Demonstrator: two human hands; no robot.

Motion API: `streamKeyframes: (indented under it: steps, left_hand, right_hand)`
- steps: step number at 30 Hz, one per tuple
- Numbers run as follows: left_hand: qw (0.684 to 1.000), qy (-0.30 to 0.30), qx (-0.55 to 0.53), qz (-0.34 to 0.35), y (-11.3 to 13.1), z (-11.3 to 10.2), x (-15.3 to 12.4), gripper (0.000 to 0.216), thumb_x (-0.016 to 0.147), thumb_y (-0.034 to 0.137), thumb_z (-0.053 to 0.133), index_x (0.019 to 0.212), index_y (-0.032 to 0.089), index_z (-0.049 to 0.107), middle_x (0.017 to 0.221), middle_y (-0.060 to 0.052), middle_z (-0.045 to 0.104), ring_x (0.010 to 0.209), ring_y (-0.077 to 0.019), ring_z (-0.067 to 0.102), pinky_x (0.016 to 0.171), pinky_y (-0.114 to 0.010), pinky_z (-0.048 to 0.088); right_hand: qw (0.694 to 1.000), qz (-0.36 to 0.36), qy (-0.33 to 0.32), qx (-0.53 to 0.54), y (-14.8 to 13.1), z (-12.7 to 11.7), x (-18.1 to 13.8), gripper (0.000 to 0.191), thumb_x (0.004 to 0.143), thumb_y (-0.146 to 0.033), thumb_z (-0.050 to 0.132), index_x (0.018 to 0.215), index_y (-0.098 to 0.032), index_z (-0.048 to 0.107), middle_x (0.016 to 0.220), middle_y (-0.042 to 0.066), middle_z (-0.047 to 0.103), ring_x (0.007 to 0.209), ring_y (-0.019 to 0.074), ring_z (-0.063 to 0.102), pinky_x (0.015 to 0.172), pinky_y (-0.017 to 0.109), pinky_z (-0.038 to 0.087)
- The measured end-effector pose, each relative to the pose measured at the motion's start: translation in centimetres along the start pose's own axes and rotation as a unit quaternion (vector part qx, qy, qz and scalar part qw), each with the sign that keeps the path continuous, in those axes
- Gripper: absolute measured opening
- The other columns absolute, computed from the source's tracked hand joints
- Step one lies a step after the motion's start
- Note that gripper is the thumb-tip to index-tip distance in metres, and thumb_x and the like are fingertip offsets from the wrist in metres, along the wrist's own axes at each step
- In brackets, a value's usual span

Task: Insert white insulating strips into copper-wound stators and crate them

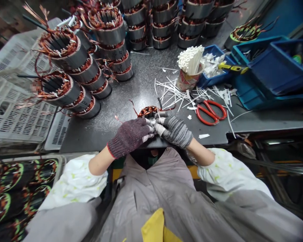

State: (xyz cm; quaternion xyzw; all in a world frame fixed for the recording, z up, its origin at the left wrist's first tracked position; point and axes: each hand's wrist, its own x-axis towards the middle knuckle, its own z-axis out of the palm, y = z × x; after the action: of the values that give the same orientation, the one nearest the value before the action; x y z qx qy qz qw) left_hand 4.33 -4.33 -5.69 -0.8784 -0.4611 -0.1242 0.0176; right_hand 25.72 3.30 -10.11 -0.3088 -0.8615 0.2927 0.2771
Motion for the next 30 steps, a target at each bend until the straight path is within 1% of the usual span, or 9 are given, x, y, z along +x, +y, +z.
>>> streamKeyframes:
  steps: [6, 9, 13, 17, 19, 21, 24, 27, 30]
  left_hand:
    - [0.992, 0.003, -0.045, 0.119, -1.3, 0.3, 0.3, 0.024, 0.100, 0.032, 0.052, 0.106, 0.025, 0.074, 0.113, -0.007, 0.073, 0.102, -0.0186, 0.069, 0.085, -0.032, 0.054]
    - [0.985, 0.017, -0.057, 0.164, -1.9, 0.9, 0.1, 0.022, 0.098, 0.036, 0.056, 0.110, 0.027, 0.072, 0.115, -0.006, 0.073, 0.101, -0.0191, 0.068, 0.089, -0.035, 0.053]
    - [0.988, 0.081, 0.006, 0.128, -1.1, 1.6, -0.8, 0.024, 0.093, 0.036, 0.062, 0.116, 0.033, 0.069, 0.119, -0.001, 0.073, 0.115, -0.0243, 0.064, 0.102, -0.047, 0.047]
    - [0.991, 0.132, -0.003, 0.024, 1.6, 2.2, -1.8, 0.029, 0.092, 0.023, 0.060, 0.121, 0.027, 0.065, 0.123, -0.007, 0.069, 0.131, -0.0272, 0.056, 0.117, -0.056, 0.037]
    - [0.988, 0.152, -0.006, -0.031, 2.7, 2.8, -2.2, 0.036, 0.093, 0.017, 0.057, 0.129, 0.025, 0.061, 0.127, -0.010, 0.067, 0.130, -0.0261, 0.057, 0.117, -0.054, 0.040]
    - [0.984, 0.173, -0.002, -0.054, 3.3, 3.4, -2.3, 0.039, 0.093, 0.016, 0.056, 0.131, 0.025, 0.059, 0.130, -0.011, 0.066, 0.131, -0.0260, 0.057, 0.117, -0.054, 0.040]
    - [0.982, 0.184, 0.007, -0.049, 3.2, 3.9, -1.8, 0.035, 0.094, 0.016, 0.057, 0.128, 0.021, 0.059, 0.131, -0.013, 0.066, 0.135, -0.0276, 0.055, 0.118, -0.055, 0.038]
    - [0.983, 0.179, 0.006, -0.042, 2.7, 3.9, -1.4, 0.033, 0.095, 0.016, 0.056, 0.128, 0.020, 0.059, 0.132, -0.012, 0.068, 0.134, -0.0267, 0.057, 0.119, -0.055, 0.038]
    - [0.980, 0.191, -0.013, -0.060, 2.5, 3.9, -1.2, 0.031, 0.095, 0.016, 0.057, 0.125, 0.020, 0.058, 0.129, -0.010, 0.070, 0.132, -0.0241, 0.059, 0.119, -0.053, 0.039]
  right_hand:
    - [0.988, -0.075, -0.077, 0.114, 1.9, -0.6, 2.0, 0.027, 0.094, -0.033, 0.050, 0.079, -0.021, 0.068, 0.102, 0.006, 0.072, 0.099, 0.0206, 0.065, 0.095, 0.038, 0.051]
    - [0.968, -0.078, -0.127, 0.201, 2.9, -1.0, 3.2, 0.021, 0.092, -0.035, 0.055, 0.085, -0.020, 0.068, 0.101, 0.005, 0.071, 0.091, 0.0182, 0.065, 0.089, 0.035, 0.054]
    - [0.958, -0.062, -0.149, 0.239, 2.8, -1.0, 3.9, 0.022, 0.093, -0.036, 0.056, 0.099, -0.019, 0.068, 0.095, 0.004, 0.071, 0.089, 0.0171, 0.066, 0.087, 0.034, 0.055]
    - [0.953, -0.085, -0.153, 0.247, 3.0, -2.4, 3.3, 0.026, 0.092, -0.041, 0.062, 0.104, -0.020, 0.071, 0.118, 0.007, 0.070, 0.108, 0.0188, 0.066, 0.098, 0.037, 0.053]
    - [0.971, -0.039, -0.069, 0.226, 4.0, -4.1, 3.0, 0.031, 0.085, -0.043, 0.070, 0.106, -0.021, 0.071, 0.111, 0.006, 0.072, 0.100, 0.0193, 0.068, 0.090, 0.036, 0.057]
    - [0.980, 0.038, 0.095, 0.172, 5.5, -5.9, 3.5, 0.027, 0.084, -0.044, 0.069, 0.097, -0.020, 0.072, 0.094, 0.004, 0.073, 0.087, 0.0191, 0.068, 0.082, 0.036, 0.059]
    - [0.946, 0.114, 0.294, 0.079, 8.3, -8.0, 6.1, 0.020, 0.088, -0.040, 0.063, 0.085, -0.021, 0.069, 0.081, 0.003, 0.069, 0.080, 0.0200, 0.065, 0.085, 0.041, 0.057]
    - [0.925, 0.118, 0.361, -0.009, 10.0, -8.7, 9.4, 0.014, 0.080, -0.032, 0.071, 0.088, -0.021, 0.070, 0.088, 0.004, 0.070, 0.087, 0.0229, 0.066, 0.093, 0.046, 0.056]
    - [0.934, 0.078, 0.350, -0.002, 10.4, -8.7, 11.1, 0.015, 0.079, -0.029, 0.070, 0.091, -0.020, 0.072, 0.096, 0.006, 0.072, 0.096, 0.0247, 0.067, 0.099, 0.048, 0.053]
